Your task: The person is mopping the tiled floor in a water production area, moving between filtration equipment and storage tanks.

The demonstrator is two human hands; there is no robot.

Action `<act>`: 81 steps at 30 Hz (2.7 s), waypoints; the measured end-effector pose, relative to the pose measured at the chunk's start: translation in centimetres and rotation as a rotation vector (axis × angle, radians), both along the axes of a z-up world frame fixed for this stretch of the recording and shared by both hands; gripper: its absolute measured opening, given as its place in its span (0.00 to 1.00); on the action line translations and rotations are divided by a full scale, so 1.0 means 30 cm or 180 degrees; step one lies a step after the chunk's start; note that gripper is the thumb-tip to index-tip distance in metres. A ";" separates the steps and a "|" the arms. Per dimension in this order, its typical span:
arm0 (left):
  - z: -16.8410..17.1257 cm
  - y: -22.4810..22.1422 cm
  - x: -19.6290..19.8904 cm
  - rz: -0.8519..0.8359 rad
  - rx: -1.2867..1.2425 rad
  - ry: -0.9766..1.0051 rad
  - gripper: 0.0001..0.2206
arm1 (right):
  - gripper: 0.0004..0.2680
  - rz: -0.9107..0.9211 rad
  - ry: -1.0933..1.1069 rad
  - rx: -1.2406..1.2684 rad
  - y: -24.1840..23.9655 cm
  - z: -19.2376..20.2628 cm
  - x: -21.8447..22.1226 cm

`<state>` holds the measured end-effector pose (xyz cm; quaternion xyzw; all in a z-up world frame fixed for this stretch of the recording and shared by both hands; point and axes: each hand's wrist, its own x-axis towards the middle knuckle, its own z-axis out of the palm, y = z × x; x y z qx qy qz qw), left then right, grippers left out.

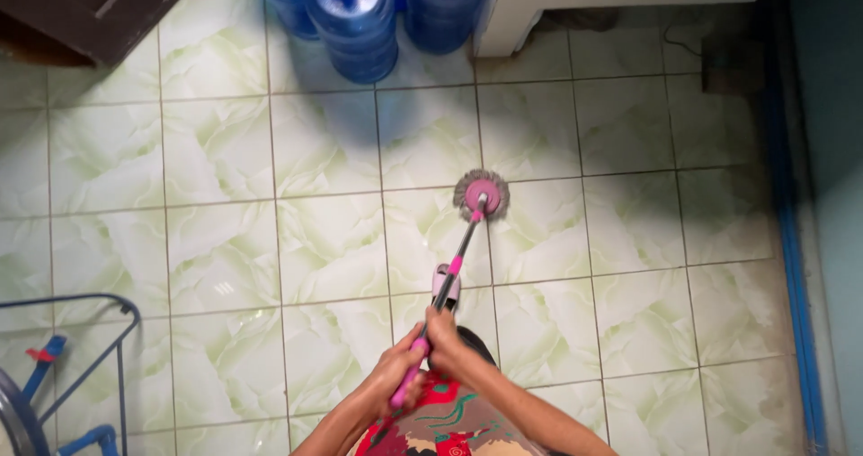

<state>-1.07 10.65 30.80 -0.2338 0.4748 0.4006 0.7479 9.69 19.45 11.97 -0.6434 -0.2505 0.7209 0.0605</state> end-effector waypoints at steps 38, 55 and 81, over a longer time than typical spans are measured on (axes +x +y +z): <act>-0.143 0.257 -0.806 -0.1704 0.0307 0.0082 0.26 | 0.11 -0.2406 0.0455 -0.0520 0.034 -0.140 -0.724; -0.329 0.906 -0.344 -0.1474 0.1074 -0.0082 0.29 | 0.06 -0.1578 -0.0443 0.0373 0.708 0.065 -0.286; -0.489 1.868 0.456 -0.2611 0.0940 0.0491 0.33 | 0.15 -0.3069 0.0914 0.0439 1.400 0.327 0.395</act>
